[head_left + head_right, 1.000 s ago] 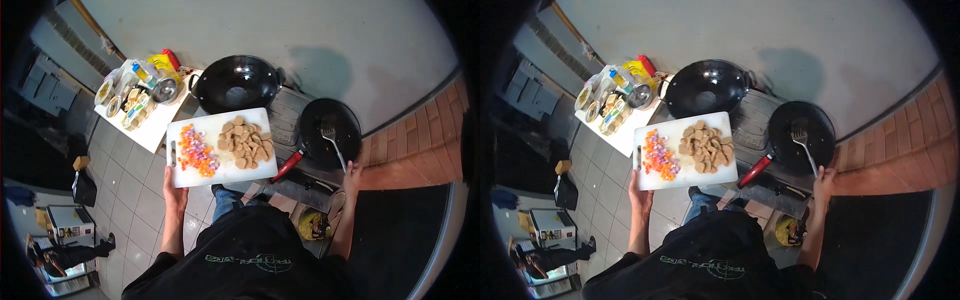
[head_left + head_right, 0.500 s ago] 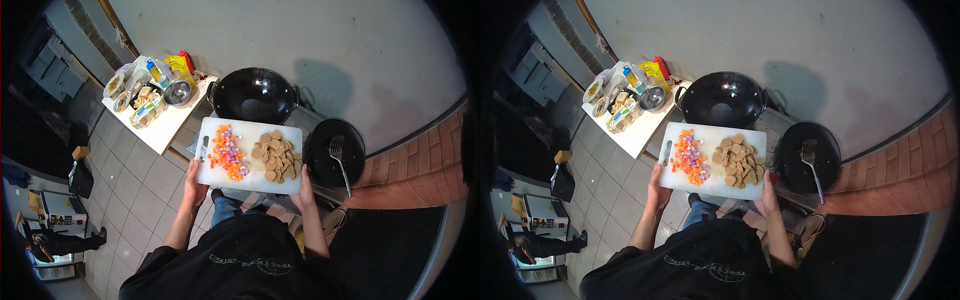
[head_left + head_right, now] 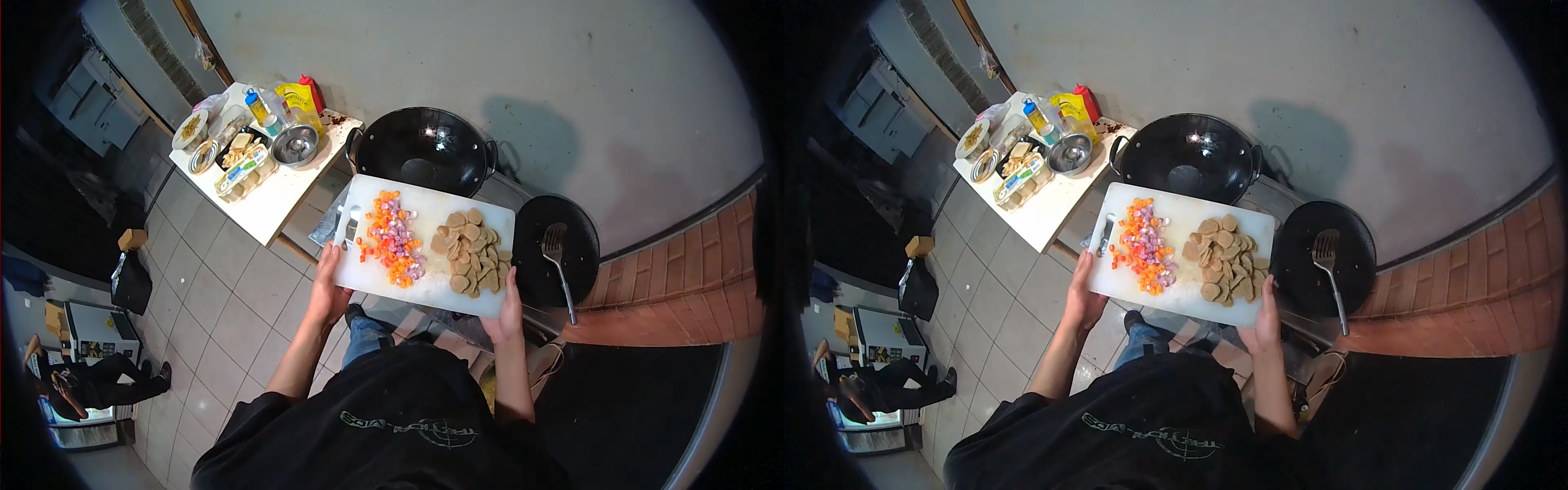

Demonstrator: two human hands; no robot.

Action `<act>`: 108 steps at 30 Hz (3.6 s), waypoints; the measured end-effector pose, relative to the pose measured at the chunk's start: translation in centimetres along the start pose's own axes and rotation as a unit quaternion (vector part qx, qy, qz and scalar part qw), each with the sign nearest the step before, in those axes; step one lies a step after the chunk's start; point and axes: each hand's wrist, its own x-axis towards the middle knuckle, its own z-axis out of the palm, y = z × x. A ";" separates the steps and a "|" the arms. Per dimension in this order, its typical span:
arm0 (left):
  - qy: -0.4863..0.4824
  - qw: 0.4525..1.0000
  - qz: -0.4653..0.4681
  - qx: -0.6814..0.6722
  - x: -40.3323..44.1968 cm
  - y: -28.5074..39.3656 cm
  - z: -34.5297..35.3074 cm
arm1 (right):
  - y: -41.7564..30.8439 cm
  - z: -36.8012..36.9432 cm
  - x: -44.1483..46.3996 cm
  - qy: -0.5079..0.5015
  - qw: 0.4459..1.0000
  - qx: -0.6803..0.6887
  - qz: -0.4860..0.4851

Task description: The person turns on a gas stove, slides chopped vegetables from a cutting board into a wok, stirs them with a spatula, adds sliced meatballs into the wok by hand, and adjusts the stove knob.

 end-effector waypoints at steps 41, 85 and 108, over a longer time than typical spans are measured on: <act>-0.253 0.507 0.415 0.712 9.7 1.8 5.0 | 6.4 2.0 -0.3 0.107 0.983 0.005 -0.149; -0.285 0.569 0.491 0.595 16.6 -0.6 5.5 | 7.4 1.1 1.7 0.127 0.974 0.024 -0.184; -0.248 0.694 0.405 0.542 21.5 0.6 4.0 | 7.2 1.9 1.4 0.197 0.958 0.021 -0.209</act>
